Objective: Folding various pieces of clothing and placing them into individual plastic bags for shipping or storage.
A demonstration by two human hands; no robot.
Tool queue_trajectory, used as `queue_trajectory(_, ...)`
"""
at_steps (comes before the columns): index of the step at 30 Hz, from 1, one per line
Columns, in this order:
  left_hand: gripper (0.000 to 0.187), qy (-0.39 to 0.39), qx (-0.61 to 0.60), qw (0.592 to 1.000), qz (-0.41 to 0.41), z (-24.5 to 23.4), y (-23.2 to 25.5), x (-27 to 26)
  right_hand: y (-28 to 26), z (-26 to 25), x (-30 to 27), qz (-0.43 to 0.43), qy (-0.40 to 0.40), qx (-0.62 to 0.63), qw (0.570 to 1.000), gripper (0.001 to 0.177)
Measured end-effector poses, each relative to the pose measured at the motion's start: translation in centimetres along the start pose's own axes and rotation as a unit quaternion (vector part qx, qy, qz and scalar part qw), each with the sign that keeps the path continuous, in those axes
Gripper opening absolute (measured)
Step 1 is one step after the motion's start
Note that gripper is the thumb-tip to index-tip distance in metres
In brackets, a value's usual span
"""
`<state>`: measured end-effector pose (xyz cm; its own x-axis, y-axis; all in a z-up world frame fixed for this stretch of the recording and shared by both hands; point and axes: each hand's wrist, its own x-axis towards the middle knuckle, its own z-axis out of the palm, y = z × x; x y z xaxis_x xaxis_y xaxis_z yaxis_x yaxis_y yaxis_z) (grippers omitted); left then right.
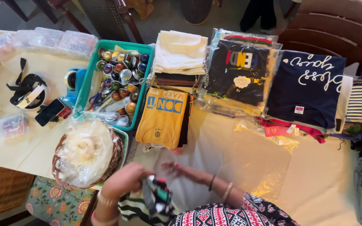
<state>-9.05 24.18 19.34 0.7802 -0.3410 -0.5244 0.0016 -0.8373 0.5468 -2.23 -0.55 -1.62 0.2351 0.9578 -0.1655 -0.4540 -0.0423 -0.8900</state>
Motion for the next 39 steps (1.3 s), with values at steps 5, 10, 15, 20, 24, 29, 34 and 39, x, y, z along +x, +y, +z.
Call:
queue_trajectory(5,0.042,0.037,0.019,0.996,-0.080,4.7,-10.4,9.4,9.9,-1.3,1.4,0.186,-0.029,0.124,0.974,0.080)
queue_trajectory(10,0.057,0.111,0.083,0.984,-0.113,10.3,-17.6,15.7,9.4,-7.2,1.9,0.129,0.249,-0.101,0.954,0.050)
queue_trajectory(15,0.064,0.188,0.131,0.966,-0.123,8.1,-11.4,12.6,2.9,-11.9,5.4,-0.104,0.424,-0.178,0.882,0.037)
queue_trajectory(20,0.041,0.252,0.129,0.944,-0.167,7.6,-9.9,12.7,0.7,-13.2,9.5,-0.141,0.473,-0.303,0.815,0.055)
queue_trajectory(24,0.051,0.348,0.119,0.908,-0.199,4.3,-5.8,14.9,0.0,-10.8,12.1,-0.112,0.501,-0.381,0.769,0.057)
queue_trajectory(29,0.081,0.446,0.145,0.870,-0.152,5.7,-5.8,20.9,-1.4,-8.8,12.3,-0.150,0.459,-0.264,0.835,0.054)
queue_trajectory(34,0.070,0.479,0.133,0.843,-0.208,7.4,-6.4,23.0,1.3,-11.3,12.2,-0.176,0.516,-0.317,0.776,0.058)
queue_trajectory(39,0.079,0.453,0.146,0.850,-0.226,7.1,-5.8,22.8,1.8,-14.0,13.1,-0.141,0.530,-0.142,0.824,0.071)
